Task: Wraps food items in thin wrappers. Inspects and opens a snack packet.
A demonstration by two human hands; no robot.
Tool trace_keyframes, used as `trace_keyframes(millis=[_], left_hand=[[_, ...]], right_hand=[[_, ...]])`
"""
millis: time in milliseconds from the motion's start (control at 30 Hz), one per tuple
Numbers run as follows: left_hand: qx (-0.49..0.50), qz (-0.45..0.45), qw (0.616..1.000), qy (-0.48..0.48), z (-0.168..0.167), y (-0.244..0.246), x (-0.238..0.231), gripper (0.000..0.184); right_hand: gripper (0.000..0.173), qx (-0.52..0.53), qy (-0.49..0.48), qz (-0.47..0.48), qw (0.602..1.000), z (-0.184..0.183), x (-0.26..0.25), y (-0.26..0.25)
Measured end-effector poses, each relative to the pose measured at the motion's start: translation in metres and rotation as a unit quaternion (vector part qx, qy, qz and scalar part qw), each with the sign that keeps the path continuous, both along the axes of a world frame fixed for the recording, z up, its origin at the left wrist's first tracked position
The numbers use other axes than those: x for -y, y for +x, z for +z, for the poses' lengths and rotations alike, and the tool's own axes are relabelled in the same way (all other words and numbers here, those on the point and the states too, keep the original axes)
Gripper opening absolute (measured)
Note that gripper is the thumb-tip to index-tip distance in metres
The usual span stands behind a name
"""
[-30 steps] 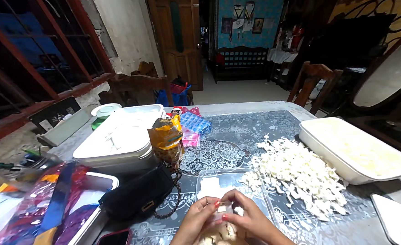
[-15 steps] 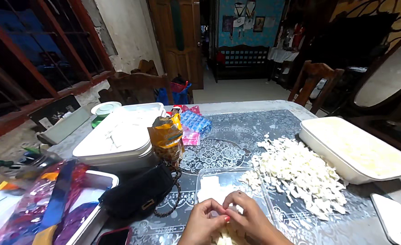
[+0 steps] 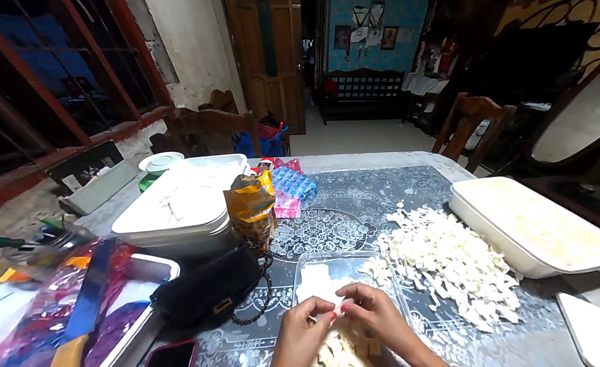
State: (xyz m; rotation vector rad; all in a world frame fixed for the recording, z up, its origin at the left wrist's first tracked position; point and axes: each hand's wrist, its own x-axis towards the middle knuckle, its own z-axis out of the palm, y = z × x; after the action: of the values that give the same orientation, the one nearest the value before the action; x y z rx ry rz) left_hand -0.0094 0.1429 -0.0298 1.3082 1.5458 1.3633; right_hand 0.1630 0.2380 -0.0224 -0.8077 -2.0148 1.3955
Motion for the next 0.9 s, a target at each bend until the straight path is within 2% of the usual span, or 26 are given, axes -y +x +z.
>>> trace_keyframes(millis=[33,100,167,233,333,400,467,500,567,633,700,733,800,833,900], left_hand=[[0.006,0.003,1.0,-0.004,0.0,-0.001,-0.001,0.012],[0.08,-0.007,0.996,-0.036,0.005,-0.004,-0.002,0.009],[0.149,-0.006,0.987,-0.057,0.008,-0.006,-0.003,0.012],[0.205,0.008,0.977,-0.05,0.008,-0.005,-0.004,0.019],[0.271,0.046,0.961,-0.04,0.007,-0.002,-0.006,0.027],[0.274,0.043,0.96,-0.032,0.004,-0.001,-0.007,0.026],[0.245,-0.005,0.969,-0.025,0.002,-0.001,-0.005,0.024],[0.232,-0.026,0.972,-0.019,0.003,-0.001,-0.004,0.023],[0.213,-0.027,0.977,-0.003,0.005,-0.001,-0.004,0.02],[0.199,0.005,0.98,0.006,0.005,-0.004,-0.006,0.018],[0.163,0.027,0.986,-0.003,0.004,-0.007,-0.007,0.014],[0.113,0.028,0.993,-0.011,0.003,-0.008,-0.007,0.009],[-0.06,0.007,0.998,-0.026,0.003,-0.007,-0.003,0.01],[-0.156,-0.015,0.987,-0.023,0.003,-0.006,0.0,0.015],[-0.284,-0.073,0.955,-0.037,0.003,-0.004,0.005,0.025]], right_hand=[[0.022,0.016,-0.008,0.003,1.0,0.002,-0.002,0.001],[0.016,0.039,0.001,-0.017,0.999,0.002,-0.006,0.003],[0.017,0.063,0.061,-0.038,0.995,-0.001,-0.005,0.002],[0.019,0.084,0.136,-0.008,0.987,-0.003,-0.001,0.001],[0.015,0.021,0.186,0.085,0.979,-0.009,0.005,-0.002],[0.015,-0.064,0.138,0.088,0.985,-0.014,0.004,-0.003],[0.013,-0.117,0.075,0.038,0.99,-0.014,0.001,-0.004],[0.013,-0.107,0.069,0.009,0.992,-0.013,-0.002,-0.003],[0.017,-0.038,0.108,-0.008,0.993,-0.01,-0.006,0.001],[0.017,0.008,0.202,0.02,0.979,-0.01,-0.002,0.0],[0.013,0.0,0.356,0.045,0.933,-0.018,0.004,-0.006],[0.011,-0.007,0.443,0.036,0.896,-0.023,0.006,-0.01],[0.013,-0.007,0.575,-0.017,0.818,-0.027,0.007,-0.015],[0.017,0.0,0.608,-0.053,0.792,-0.026,0.004,-0.014],[0.018,0.044,0.63,-0.146,0.762,-0.019,-0.008,-0.006]])
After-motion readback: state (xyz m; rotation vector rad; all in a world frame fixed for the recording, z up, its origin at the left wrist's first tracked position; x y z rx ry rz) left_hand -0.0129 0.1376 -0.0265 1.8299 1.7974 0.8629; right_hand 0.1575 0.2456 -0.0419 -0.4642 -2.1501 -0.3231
